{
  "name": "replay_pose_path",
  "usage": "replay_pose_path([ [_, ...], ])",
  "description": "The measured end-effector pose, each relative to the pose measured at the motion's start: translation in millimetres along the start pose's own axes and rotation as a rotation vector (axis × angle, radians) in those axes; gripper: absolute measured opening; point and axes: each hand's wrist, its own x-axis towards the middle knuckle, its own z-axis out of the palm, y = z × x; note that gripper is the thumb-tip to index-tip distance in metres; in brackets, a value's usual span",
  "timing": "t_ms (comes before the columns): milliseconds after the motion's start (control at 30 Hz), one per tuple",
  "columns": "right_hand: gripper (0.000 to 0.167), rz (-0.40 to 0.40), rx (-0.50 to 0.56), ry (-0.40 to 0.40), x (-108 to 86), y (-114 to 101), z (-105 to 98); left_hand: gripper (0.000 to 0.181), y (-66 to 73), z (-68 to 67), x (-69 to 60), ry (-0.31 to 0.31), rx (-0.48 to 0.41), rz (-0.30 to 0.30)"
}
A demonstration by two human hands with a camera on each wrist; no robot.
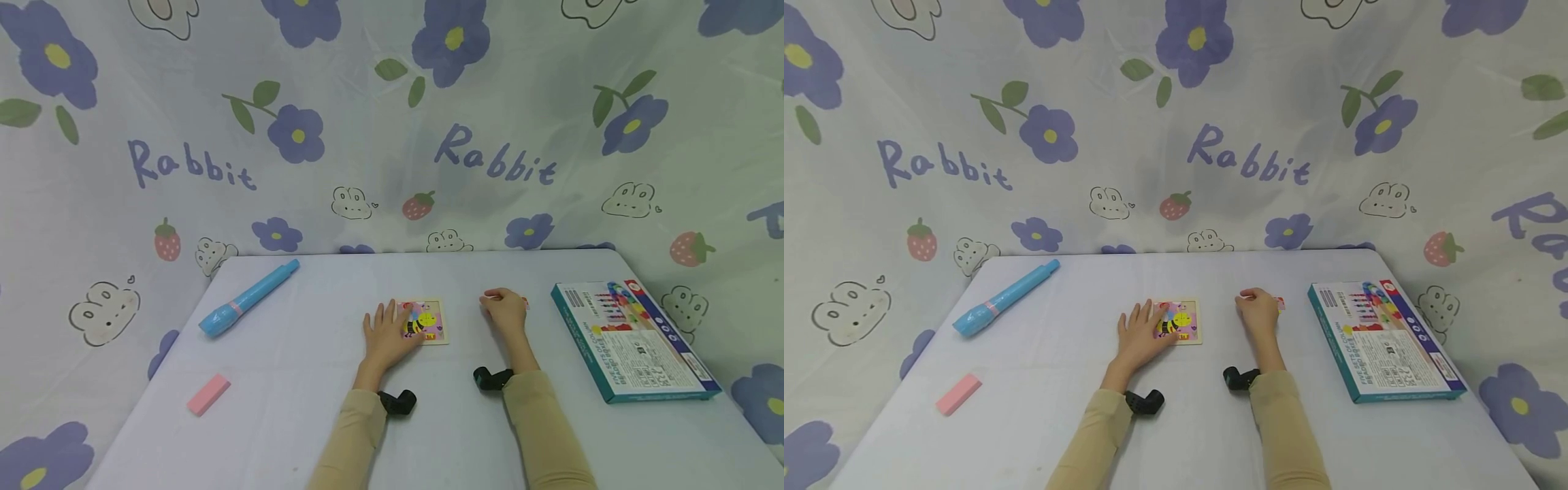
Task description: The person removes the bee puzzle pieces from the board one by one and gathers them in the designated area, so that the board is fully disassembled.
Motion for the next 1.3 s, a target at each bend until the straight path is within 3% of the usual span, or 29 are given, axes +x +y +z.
replay_pose_path([
  [500, 0.022, 0.006, 0.013, -0.116, -12.8, -26.1, 44.9, 0.072, -1.7, -4.5, -1.0, 0.022, 0.039, 0.012],
  [933, 0.016, -0.079, -0.078, -0.196, -25.1, -41.8, 69.2, 0.073, -3.6, -3.4, -0.4, 0.023, 0.063, 0.018],
  [1300, 0.022, -0.166, -0.224, -0.191, -33.7, -47.1, 73.8, 0.074, -4.4, -1.2, -0.7, 0.029, 0.061, 0.030],
])
